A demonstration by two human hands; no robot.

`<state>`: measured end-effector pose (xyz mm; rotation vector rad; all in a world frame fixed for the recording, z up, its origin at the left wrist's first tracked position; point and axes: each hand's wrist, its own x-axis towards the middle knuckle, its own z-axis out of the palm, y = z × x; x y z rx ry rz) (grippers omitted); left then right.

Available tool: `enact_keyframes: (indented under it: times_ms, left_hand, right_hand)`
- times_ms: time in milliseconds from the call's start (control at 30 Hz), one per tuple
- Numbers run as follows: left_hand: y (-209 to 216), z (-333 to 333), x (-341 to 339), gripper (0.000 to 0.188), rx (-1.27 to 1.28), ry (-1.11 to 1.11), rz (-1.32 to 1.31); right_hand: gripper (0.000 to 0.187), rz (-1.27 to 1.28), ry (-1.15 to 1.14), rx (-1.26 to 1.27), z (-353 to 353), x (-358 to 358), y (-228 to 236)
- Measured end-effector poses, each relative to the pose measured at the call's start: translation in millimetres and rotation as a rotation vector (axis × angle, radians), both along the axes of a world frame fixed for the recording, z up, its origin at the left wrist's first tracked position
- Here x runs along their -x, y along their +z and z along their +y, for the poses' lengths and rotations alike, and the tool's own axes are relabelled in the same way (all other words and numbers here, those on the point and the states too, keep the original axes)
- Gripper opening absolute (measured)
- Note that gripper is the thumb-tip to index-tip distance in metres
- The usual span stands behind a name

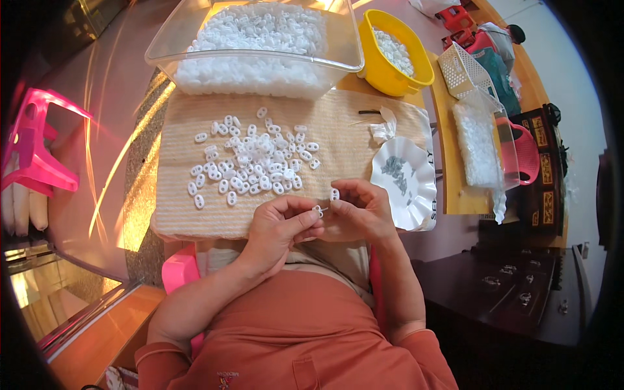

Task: The person is manually assembling small white plastic components by inserting small metal pins into them at a production workbench.

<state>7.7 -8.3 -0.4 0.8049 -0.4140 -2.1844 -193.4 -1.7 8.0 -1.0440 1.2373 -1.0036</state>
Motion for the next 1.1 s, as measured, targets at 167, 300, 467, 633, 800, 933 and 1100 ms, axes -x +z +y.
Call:
enact_keyframes:
  times_ms: [167,300,467,633,800,933,1100]
  left_hand:
    - [-1,1,2,0.015,0.006,0.005,-0.017]
    - [0,2,3,0.017,0.025,-0.002,-0.043]
    - [-3,2,3,0.017,0.068,-0.011,-0.072]
    - [-2,2,5,0.016,0.087,-0.017,-0.079]
    - [-1,2,5,0.016,0.099,-0.024,-0.075]
    - [-1,2,5,0.016,0.098,-0.027,-0.076]
    - [-1,2,5,0.016,0.097,-0.025,-0.091]
  right_hand:
    - [0.032,-0.032,0.001,-0.021,12,5,-2]
    - [0.034,-0.079,0.055,-0.036,15,6,-2]
    - [0.034,-0.091,0.070,-0.063,16,6,-4]
    - [0.034,-0.090,0.080,-0.035,17,7,-5]
    - [0.034,-0.126,0.076,-0.039,17,5,-3]
    - [0.034,-0.158,0.075,-0.024,18,6,-5]
    - [0.034,-0.153,0.080,-0.004,18,7,-6]
